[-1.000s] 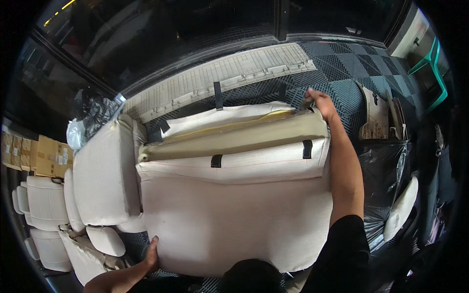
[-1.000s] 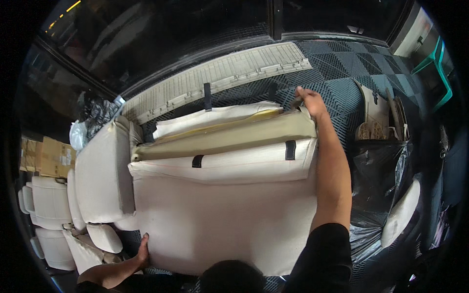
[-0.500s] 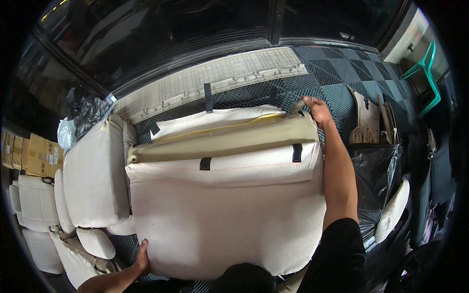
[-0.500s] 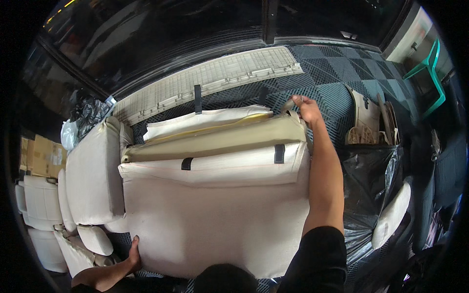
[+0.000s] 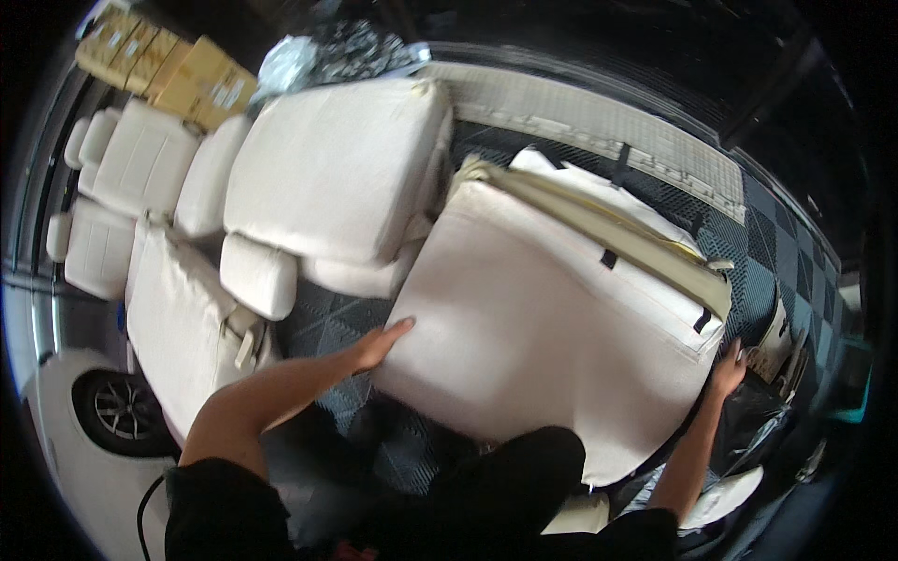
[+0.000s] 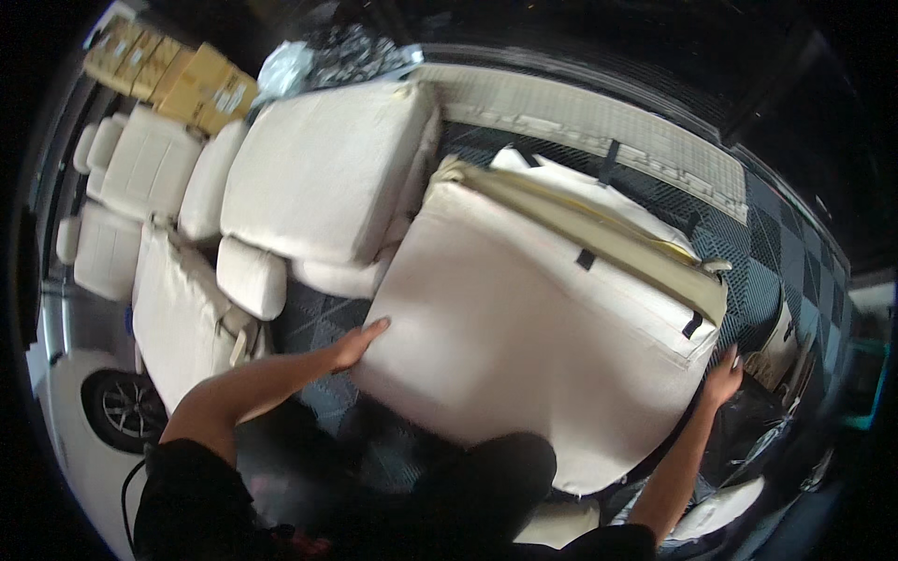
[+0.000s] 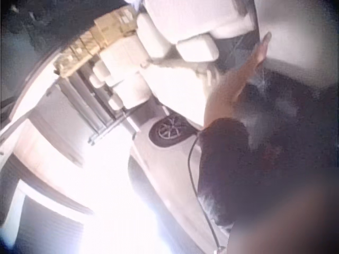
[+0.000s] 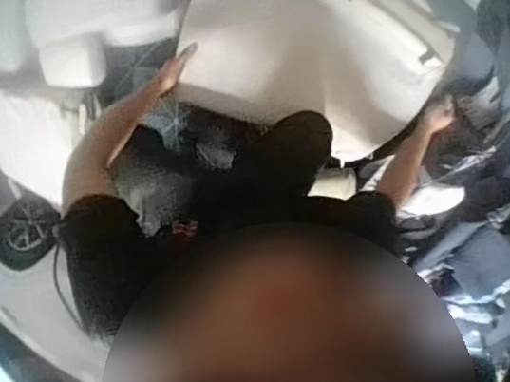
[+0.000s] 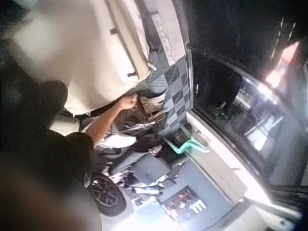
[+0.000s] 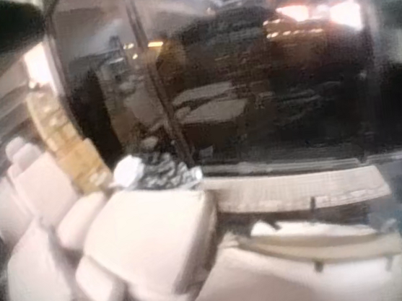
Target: The person assembles a car seat by attaching the seat cushion to the backrest using plastic fasteners and a red-handled tool. They then secure the seat with black elastic bungee cords, tying them to the seat frame.
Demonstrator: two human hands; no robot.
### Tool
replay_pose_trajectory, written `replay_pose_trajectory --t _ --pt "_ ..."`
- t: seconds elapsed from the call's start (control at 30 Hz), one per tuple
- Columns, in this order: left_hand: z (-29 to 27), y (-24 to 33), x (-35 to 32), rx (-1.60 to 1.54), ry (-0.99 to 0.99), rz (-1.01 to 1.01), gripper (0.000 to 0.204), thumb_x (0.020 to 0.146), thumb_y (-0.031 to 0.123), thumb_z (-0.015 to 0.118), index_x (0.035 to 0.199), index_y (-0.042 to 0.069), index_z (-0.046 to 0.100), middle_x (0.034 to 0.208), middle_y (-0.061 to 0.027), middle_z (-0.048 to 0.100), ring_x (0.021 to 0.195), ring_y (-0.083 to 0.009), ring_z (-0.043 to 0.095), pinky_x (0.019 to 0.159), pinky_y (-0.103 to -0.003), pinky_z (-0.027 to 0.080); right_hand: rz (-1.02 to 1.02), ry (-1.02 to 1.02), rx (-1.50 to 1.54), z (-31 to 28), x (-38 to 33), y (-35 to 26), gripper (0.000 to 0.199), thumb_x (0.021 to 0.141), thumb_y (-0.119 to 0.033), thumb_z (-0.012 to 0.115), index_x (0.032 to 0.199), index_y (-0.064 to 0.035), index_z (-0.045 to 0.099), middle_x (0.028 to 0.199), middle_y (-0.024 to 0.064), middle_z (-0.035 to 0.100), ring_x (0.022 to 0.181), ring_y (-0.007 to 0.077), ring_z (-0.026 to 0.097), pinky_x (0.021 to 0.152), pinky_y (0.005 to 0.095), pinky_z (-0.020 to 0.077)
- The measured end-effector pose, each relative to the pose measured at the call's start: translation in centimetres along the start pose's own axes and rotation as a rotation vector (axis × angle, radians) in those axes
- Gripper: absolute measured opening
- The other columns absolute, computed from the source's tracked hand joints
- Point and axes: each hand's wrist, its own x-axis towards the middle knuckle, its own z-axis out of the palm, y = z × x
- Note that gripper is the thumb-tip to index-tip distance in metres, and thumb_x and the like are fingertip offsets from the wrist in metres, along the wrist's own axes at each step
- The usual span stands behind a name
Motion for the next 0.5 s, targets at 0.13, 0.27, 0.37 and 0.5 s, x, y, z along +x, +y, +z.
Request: replay_pose_trajectory --t 0.13,0.27,0.37,0.5 --pt "-0.9 0.3 -1.0 -0.110 -0.133 0.022 0.093 0.094 0.071 0.042 0.152 -0.001 0.031 0.150 -0.0218 0.042 0.137 -0.0331 0.042 0.115 -0.043 0.033 -0.038 -0.157 0.051 -7.9 -14.2 3.9 0.043 0.102 -0.036 0.051 0.113 0.0028 0.064 0.100 0.0106 0.068 0.081 0.0172 0.060 0.071 0.0331 0.0490" --pt "-1.3 0.6 0.3 -0.148 -0.268 0.036 0.093 0.093 0.070 0.046 0.154 0.002 0.027 0.153 -0.0214 0.037 0.140 -0.0325 0.039 0.117 -0.043 0.031 0.054 -0.274 0.167 -9.0 -24.1 6.8 0.048 0.104 -0.034 0.044 0.134 0.0012 0.054 0.127 0.0184 0.063 0.109 0.0244 0.064 0.092 0.0402 0.0520" --pt "-1.5 -0.3 0.7 -0.262 -0.312 0.047 0.092 0.093 0.068 0.050 0.154 0.004 0.027 0.154 -0.0223 0.035 0.141 -0.0339 0.038 0.117 -0.045 0.032 -0.274 -0.408 -0.033 -10.4 -23.6 8.2 0.061 0.097 -0.036 0.052 0.143 0.0029 0.042 0.136 0.0191 0.057 0.117 0.0293 0.061 0.099 0.0420 0.0492" --pt "-1.2 -1.1 2.2 -0.336 -0.411 0.150 0.093 0.093 0.066 0.051 0.156 0.005 0.022 0.155 -0.0220 0.033 0.140 -0.0356 0.039 0.114 -0.048 0.034 -0.058 -0.309 0.266 -11.7 -27.7 8.8 0.072 0.093 -0.056 0.049 0.143 -0.0037 0.044 0.132 0.0165 0.059 0.117 0.0335 0.060 0.097 0.0458 0.0502"
